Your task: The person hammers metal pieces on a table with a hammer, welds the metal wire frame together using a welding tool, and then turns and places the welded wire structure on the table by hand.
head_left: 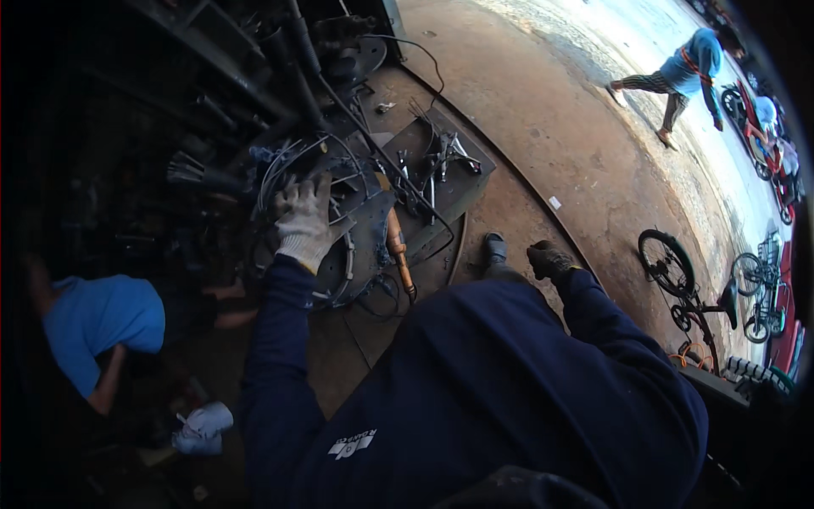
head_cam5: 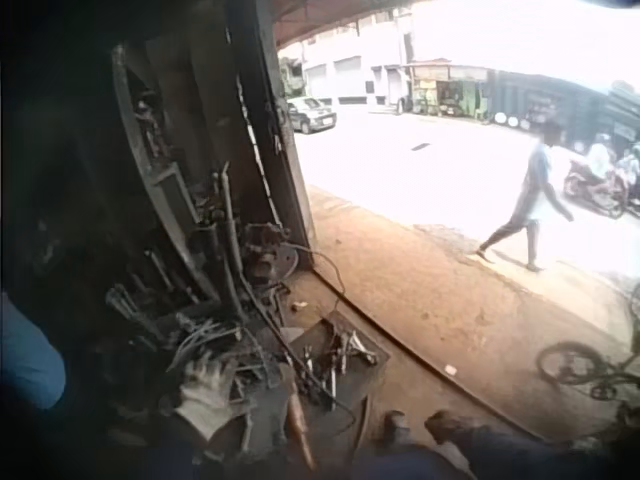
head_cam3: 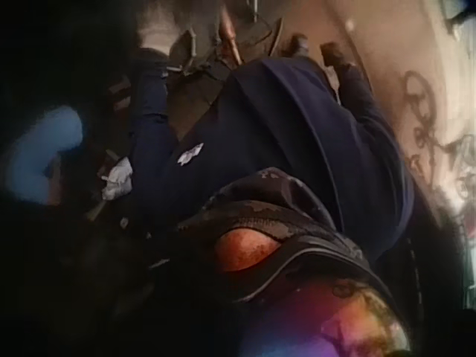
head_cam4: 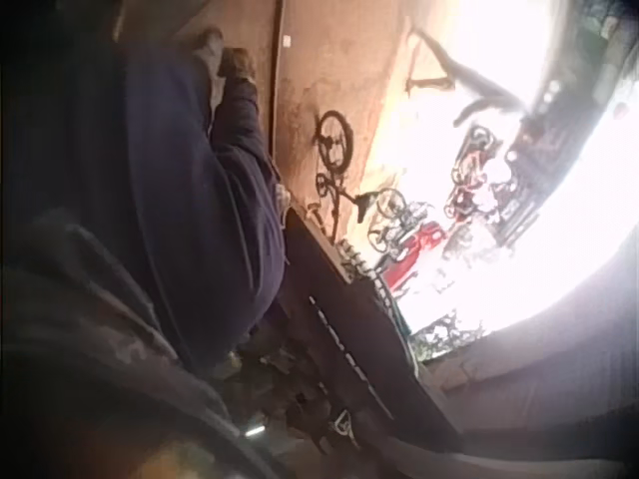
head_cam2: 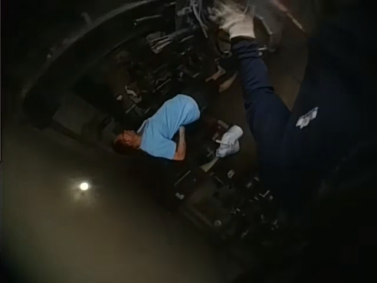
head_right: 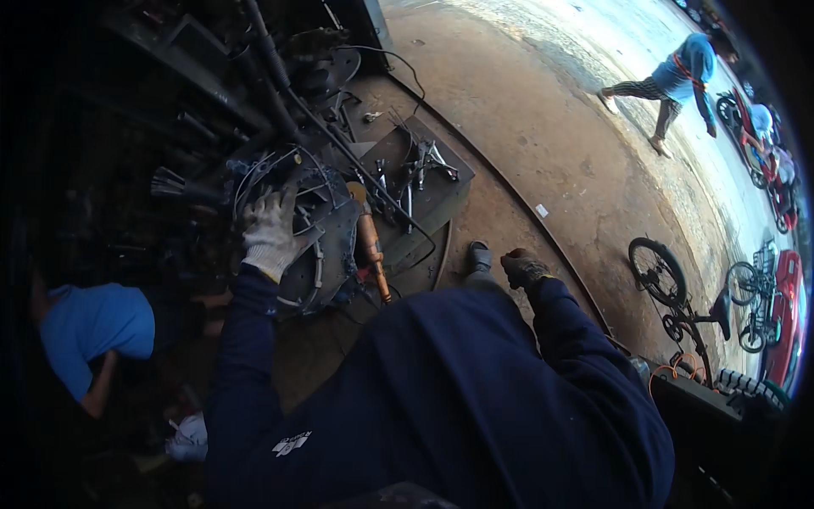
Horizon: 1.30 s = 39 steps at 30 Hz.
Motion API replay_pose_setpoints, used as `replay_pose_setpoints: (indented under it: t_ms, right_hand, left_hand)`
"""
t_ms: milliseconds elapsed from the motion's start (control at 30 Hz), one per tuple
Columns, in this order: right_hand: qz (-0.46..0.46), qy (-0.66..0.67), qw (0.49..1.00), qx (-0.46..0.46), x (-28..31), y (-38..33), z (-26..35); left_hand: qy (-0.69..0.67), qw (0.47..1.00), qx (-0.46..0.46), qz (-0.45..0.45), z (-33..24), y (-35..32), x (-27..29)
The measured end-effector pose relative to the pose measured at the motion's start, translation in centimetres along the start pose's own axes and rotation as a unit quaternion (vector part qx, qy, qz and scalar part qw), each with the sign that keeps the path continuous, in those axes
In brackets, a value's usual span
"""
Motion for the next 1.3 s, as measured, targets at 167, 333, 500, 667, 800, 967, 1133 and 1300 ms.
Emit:
replay_pose_setpoints:
  t_ms: [167,333,500,667,800,967,1133,1300]
  right_hand:
    - [0.050,-0.011,0.999,-0.018,0.0,2.3,-3.8]
    - [0.041,-0.020,0.999,-0.017,-0.9,2.6,-3.9]
    - [0.036,-0.007,0.999,-0.009,-1.1,3.0,-3.1]
    - [0.026,0.007,1.000,0.013,-0.7,2.1,-3.3]
    - [0.034,-0.056,0.997,-0.033,-0.8,1.4,-3.7]
    - [0.033,-0.101,0.993,-0.044,-0.4,2.7,-4.4]
    - [0.048,-0.029,0.998,-0.009,-1.1,3.1,-3.4]
    - [0.034,-0.026,0.999,-0.006,-0.8,3.9,-4.8]
  left_hand:
    - [0.000,0.999,0.014,0.048,-0.3,-0.7,0.2]
    - [0.022,0.999,0.011,0.049,-0.5,-0.6,0.6]
    - [0.090,0.995,0.010,0.030,-1.3,-0.8,-1.5]
    - [0.062,0.991,-0.005,-0.117,-2.0,-4.7,0.4]
    - [0.005,0.985,-0.107,-0.139,-3.0,-5.5,-0.4]
    - [0.002,0.964,-0.102,-0.244,-5.6,-5.7,0.9]
    - [0.008,0.959,-0.097,-0.266,-6.7,-6.0,2.4]
    - [0.086,0.966,-0.080,-0.229,-6.2,-6.0,6.7]
Point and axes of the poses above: each hand's wrist, its own y-axis towards the middle knuckle, its own x-axis out of the back of the hand, z = x × y, the point moved 4 cm from there along y, towards the middle knuckle, and after that the axes turned 13 degrees about y, right-handed, at the moved point
